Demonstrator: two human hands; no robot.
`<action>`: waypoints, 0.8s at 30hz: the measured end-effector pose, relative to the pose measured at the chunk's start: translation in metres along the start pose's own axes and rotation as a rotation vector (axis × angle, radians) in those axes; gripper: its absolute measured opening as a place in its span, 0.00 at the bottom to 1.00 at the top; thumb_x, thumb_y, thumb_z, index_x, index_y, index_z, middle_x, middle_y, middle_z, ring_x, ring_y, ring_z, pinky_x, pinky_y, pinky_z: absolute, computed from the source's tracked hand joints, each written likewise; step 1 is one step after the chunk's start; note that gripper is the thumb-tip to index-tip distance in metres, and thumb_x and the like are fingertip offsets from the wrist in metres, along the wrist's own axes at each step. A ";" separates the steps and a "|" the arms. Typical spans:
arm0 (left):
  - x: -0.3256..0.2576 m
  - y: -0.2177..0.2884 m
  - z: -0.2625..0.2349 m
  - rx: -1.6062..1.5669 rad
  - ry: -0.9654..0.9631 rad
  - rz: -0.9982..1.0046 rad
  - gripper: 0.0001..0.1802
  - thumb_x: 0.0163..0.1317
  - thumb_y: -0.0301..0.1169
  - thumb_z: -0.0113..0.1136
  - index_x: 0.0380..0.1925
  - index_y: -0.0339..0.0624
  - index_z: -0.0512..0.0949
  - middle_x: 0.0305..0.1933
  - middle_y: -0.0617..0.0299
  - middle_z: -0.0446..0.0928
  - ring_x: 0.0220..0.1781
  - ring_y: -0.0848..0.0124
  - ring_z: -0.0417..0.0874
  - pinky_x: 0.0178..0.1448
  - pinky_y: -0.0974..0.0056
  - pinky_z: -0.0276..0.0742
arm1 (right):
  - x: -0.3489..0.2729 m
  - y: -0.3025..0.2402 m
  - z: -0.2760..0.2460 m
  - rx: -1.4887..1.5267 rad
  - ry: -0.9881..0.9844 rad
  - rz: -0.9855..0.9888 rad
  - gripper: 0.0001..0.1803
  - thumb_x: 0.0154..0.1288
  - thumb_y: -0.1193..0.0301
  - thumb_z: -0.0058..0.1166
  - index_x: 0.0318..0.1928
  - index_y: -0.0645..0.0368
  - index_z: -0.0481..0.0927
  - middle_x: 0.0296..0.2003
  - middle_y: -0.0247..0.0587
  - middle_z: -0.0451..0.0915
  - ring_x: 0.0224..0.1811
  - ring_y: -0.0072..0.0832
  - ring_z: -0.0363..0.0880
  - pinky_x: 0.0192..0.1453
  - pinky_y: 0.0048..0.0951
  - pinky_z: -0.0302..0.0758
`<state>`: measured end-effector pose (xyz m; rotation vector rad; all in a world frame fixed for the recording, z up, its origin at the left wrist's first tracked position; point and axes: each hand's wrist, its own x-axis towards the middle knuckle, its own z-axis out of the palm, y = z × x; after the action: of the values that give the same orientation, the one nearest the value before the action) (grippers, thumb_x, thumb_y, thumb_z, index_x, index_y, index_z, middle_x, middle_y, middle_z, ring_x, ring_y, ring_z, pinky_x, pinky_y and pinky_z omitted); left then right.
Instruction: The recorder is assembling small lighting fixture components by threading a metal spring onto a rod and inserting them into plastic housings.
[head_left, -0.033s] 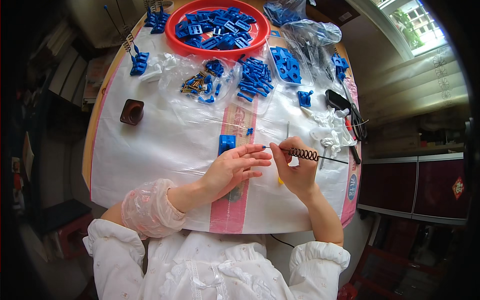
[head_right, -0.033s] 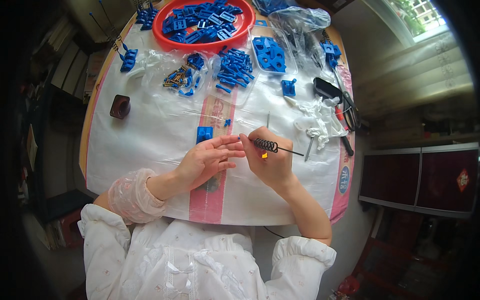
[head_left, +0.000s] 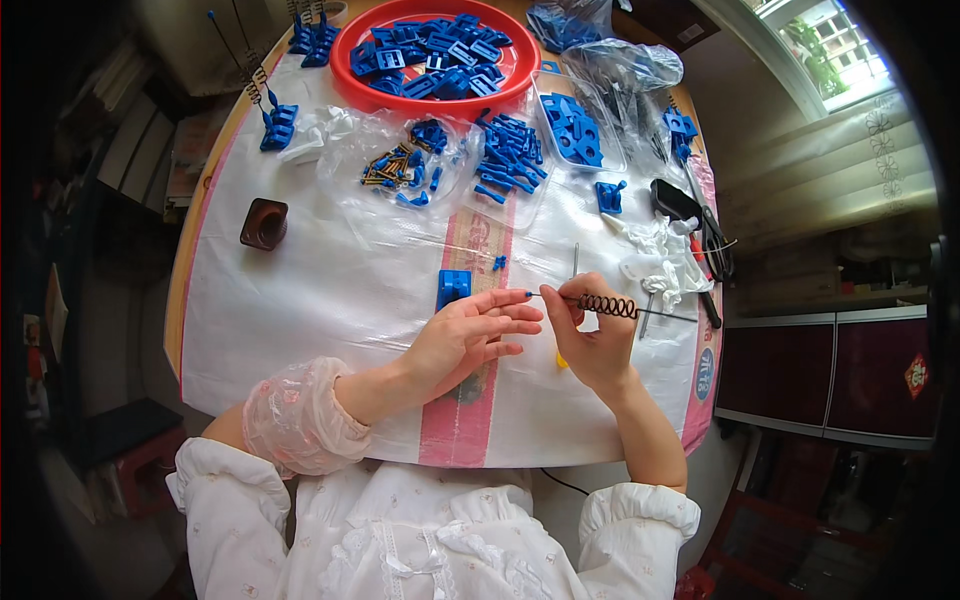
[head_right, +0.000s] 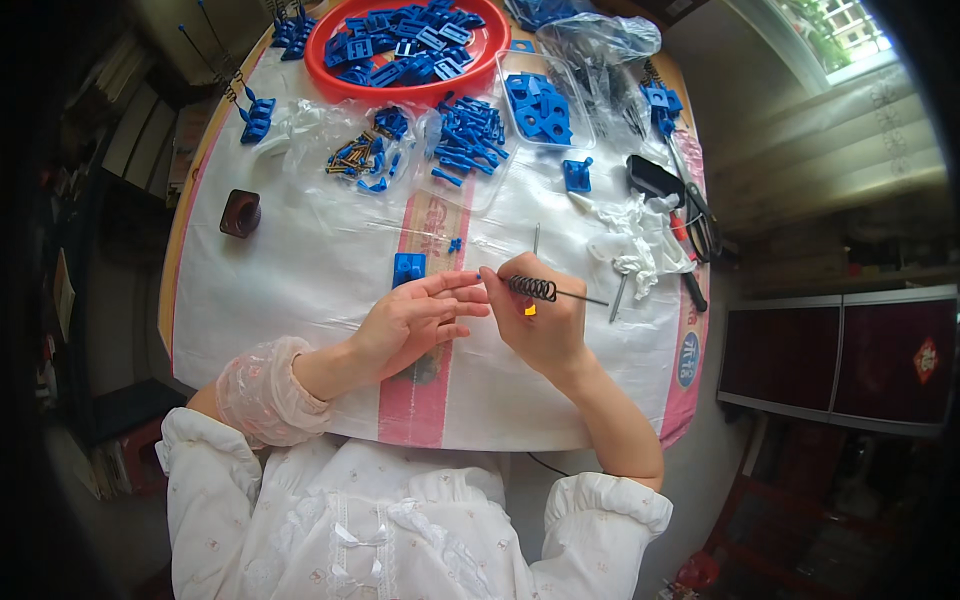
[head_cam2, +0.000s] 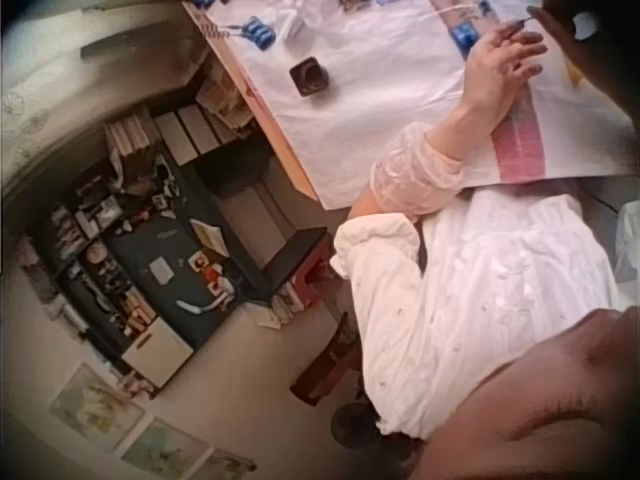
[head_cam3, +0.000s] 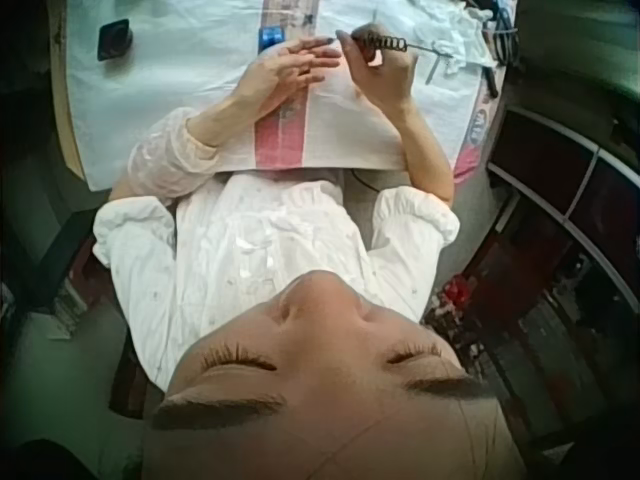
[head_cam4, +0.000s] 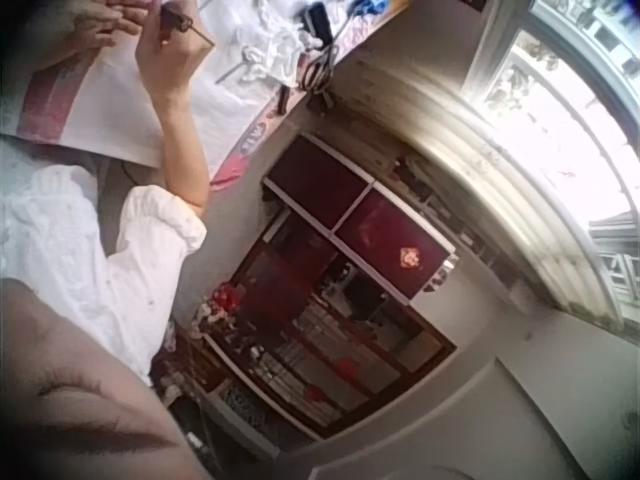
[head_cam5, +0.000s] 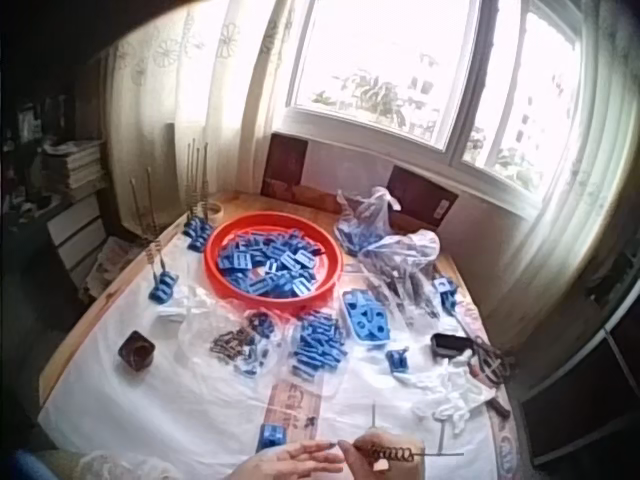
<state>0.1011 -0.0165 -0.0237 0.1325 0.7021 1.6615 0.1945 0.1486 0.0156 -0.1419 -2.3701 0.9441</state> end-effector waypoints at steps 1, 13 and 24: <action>0.000 0.000 0.000 -0.010 -0.004 -0.013 0.28 0.69 0.30 0.53 0.67 0.34 0.61 0.59 0.55 0.72 0.62 0.68 0.74 0.60 0.65 0.72 | 0.000 0.000 0.000 0.005 0.005 0.008 0.09 0.60 0.79 0.65 0.26 0.61 0.77 0.16 0.35 0.77 0.14 0.19 0.75 0.18 0.20 0.67; 0.001 0.001 -0.002 -0.083 -0.031 -0.032 0.30 0.68 0.30 0.54 0.67 0.35 0.58 0.41 0.61 0.75 0.41 0.75 0.76 0.50 0.69 0.73 | -0.001 0.014 0.005 0.048 0.046 0.028 0.10 0.60 0.77 0.66 0.26 0.60 0.77 0.15 0.31 0.76 0.14 0.15 0.72 0.18 0.19 0.64; 0.000 0.002 0.001 -0.079 -0.003 -0.044 0.30 0.68 0.29 0.54 0.67 0.36 0.57 0.42 0.59 0.74 0.41 0.73 0.76 0.50 0.68 0.73 | -0.003 0.017 0.010 0.030 0.035 0.030 0.09 0.60 0.76 0.66 0.26 0.60 0.77 0.14 0.33 0.75 0.13 0.17 0.70 0.17 0.23 0.63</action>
<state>0.0998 -0.0160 -0.0221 0.0630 0.6314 1.6439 0.1902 0.1541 -0.0025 -0.1814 -2.3269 0.9833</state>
